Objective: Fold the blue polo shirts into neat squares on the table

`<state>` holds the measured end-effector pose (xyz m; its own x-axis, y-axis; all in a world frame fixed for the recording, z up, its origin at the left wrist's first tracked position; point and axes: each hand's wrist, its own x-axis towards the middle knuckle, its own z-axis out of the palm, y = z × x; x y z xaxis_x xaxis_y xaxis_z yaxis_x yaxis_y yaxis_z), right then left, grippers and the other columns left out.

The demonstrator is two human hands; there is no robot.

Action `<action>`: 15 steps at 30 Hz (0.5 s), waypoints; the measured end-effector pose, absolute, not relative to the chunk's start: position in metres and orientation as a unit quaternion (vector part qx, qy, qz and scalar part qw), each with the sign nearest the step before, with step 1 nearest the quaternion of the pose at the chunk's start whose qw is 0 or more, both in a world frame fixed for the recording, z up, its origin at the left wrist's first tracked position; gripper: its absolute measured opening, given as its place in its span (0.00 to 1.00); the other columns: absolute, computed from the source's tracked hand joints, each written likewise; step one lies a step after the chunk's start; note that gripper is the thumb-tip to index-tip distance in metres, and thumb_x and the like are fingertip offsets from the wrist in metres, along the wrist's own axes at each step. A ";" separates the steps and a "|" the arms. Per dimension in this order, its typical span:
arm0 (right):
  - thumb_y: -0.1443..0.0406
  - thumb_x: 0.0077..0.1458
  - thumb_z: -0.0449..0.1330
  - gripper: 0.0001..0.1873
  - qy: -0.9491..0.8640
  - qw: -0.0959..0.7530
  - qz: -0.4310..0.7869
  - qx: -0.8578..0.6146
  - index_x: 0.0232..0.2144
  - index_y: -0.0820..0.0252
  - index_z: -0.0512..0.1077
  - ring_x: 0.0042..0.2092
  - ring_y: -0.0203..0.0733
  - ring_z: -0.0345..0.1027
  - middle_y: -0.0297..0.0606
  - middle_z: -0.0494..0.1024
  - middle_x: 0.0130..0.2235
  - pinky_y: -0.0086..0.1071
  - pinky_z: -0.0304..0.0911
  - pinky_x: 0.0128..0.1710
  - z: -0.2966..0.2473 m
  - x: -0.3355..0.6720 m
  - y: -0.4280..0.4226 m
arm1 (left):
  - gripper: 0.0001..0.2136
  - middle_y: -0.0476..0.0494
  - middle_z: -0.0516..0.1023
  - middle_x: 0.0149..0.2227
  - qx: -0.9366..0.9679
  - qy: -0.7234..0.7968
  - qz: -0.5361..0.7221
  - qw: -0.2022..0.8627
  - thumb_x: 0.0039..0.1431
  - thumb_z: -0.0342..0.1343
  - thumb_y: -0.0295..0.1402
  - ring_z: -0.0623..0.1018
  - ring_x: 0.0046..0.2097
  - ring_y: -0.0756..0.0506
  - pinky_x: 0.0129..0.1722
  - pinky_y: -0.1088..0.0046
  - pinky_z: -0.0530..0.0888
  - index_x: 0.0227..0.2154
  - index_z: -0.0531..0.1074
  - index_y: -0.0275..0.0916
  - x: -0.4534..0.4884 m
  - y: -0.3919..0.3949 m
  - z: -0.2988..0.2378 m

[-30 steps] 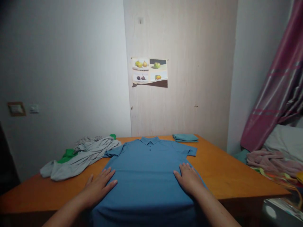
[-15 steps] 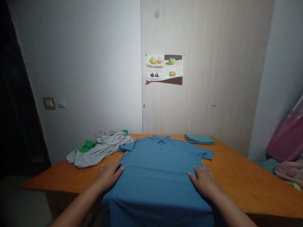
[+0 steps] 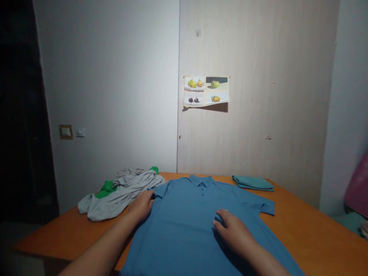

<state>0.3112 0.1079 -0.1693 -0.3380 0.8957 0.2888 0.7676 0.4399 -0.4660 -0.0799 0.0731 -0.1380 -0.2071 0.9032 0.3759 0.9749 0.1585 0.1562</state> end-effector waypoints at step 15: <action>0.56 0.56 0.59 0.24 -0.808 0.277 0.271 -0.444 0.52 0.62 0.76 0.56 0.52 0.70 0.50 0.77 0.54 0.41 0.61 0.58 -0.135 0.244 0.127 | 0.07 0.41 0.78 0.30 -0.568 -0.716 -0.388 -0.119 0.54 0.52 0.30 0.78 0.37 0.40 0.39 0.66 0.73 0.25 0.73 0.37 -0.110 0.147 -0.115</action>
